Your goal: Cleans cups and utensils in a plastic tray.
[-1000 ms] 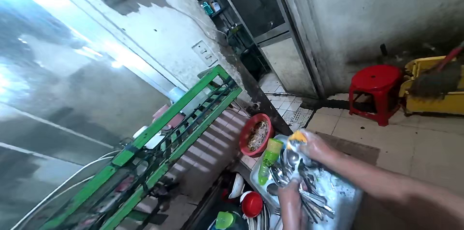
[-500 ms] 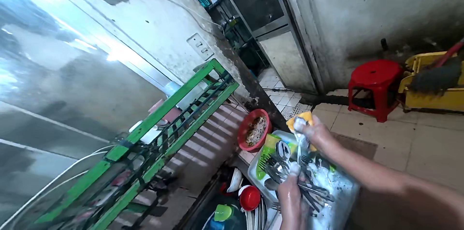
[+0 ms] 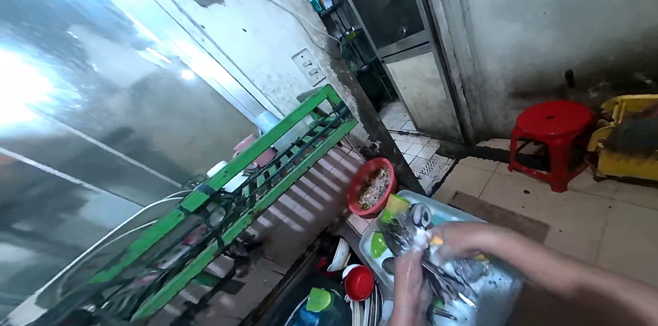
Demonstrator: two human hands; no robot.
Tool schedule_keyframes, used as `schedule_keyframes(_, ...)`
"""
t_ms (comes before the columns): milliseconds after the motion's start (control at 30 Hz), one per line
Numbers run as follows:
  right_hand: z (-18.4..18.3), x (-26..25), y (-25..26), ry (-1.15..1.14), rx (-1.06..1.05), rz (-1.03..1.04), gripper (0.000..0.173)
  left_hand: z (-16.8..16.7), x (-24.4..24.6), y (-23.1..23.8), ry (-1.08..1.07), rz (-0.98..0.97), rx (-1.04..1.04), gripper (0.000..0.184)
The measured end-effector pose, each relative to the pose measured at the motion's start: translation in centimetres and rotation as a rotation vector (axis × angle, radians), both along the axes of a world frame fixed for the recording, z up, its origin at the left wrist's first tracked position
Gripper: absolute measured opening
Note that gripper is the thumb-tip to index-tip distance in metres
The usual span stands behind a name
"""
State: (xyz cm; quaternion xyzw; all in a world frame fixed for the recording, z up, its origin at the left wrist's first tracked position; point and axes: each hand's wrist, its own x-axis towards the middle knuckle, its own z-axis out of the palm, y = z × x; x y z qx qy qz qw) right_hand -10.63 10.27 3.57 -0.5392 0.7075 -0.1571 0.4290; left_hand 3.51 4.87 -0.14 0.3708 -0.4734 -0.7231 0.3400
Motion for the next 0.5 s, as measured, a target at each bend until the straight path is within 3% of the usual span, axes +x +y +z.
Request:
schedule_keyframes(133,-0.8,1.3,1.1,0.118,0.092,0.202,0.06,0.1,-0.4,-1.7,0.072,0.055,0.12,0.017)
schedule_keyframes(200,-1.8,0.5,1.9,0.095,0.113,0.2,0.065,0.6,-0.2,-3.2,0.137,0.125,0.183,0.018)
schedule_keyframes(300,-1.5,-1.5,2.1,-0.074,-0.043,-0.121,0.062,1.2,0.2,-4.0,0.072,0.181,0.162,0.016)
schedule_keyframes(400,-1.0,-2.2,1.1,-0.443,-0.318,-0.477,0.055,0.9,-0.5,-2.2,-0.055,0.117,0.144,0.013)
schedule_keyframes(500,-0.9,-1.9,-0.1,-0.408,-0.395,-0.632,0.057,0.5,-1.4,-0.2,-0.129,0.031,0.127,0.012)
